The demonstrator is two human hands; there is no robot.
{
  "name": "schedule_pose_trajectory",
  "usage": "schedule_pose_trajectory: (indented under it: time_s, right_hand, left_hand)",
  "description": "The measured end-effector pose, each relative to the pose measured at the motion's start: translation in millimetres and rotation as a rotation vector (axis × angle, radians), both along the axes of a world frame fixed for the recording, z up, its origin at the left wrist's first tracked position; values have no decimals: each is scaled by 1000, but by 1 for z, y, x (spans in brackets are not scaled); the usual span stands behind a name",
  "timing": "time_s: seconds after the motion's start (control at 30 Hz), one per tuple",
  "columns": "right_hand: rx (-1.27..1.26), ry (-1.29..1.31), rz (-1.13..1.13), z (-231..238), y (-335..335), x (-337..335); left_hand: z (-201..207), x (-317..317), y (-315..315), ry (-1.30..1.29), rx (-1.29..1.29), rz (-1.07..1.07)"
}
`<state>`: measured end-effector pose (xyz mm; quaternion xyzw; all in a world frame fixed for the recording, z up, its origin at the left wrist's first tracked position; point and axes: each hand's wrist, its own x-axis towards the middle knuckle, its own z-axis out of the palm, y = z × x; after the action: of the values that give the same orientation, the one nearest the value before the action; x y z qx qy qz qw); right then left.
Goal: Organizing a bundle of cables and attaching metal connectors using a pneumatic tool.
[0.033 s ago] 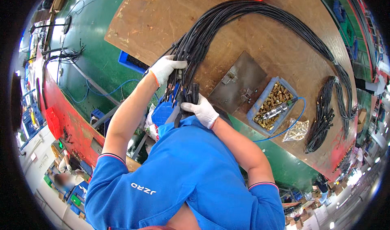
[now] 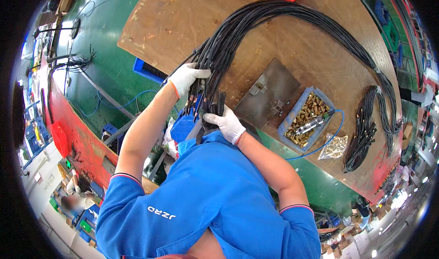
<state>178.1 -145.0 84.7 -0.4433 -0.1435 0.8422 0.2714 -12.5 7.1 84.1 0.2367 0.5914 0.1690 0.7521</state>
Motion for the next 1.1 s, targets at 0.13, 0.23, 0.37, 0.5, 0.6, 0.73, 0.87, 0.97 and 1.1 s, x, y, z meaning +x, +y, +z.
schedule_pose_trajectory:
  time_s: [0.13, 0.23, 0.37, 0.5, 0.6, 0.73, 0.87, 0.97, 1.1]
  right_hand:
    - [30, -69, -93, 0, 28, -13]
    - [229, -248, -202, -17, 50, -22]
    - [273, -279, -249, -34, 86, -28]
    - [214, -322, -262, -28, 120, -38]
    - [208, -373, -335, -33, 146, -45]
    - [132, -421, -374, -37, 182, -41]
    - [411, -1101, 29, -35, 191, -21]
    - [702, -1241, 250, -9, 171, -26]
    - [879, -1237, 506, -5, 150, -28]
  left_hand:
    - [-2, 1, -2, -13, -10, 34]
    - [2, 8, -1, -39, 14, 67]
    - [1, -5, 3, 118, 90, -76]
    - [41, -22, 20, 172, 82, -193]
    - [26, -35, 30, 176, 147, -213]
    - [27, -41, 40, 222, 174, -243]
    - [34, -46, 46, 249, 161, -296]
    - [42, -47, 44, 206, 105, -215]
    - [42, -39, 46, 232, 160, -290]
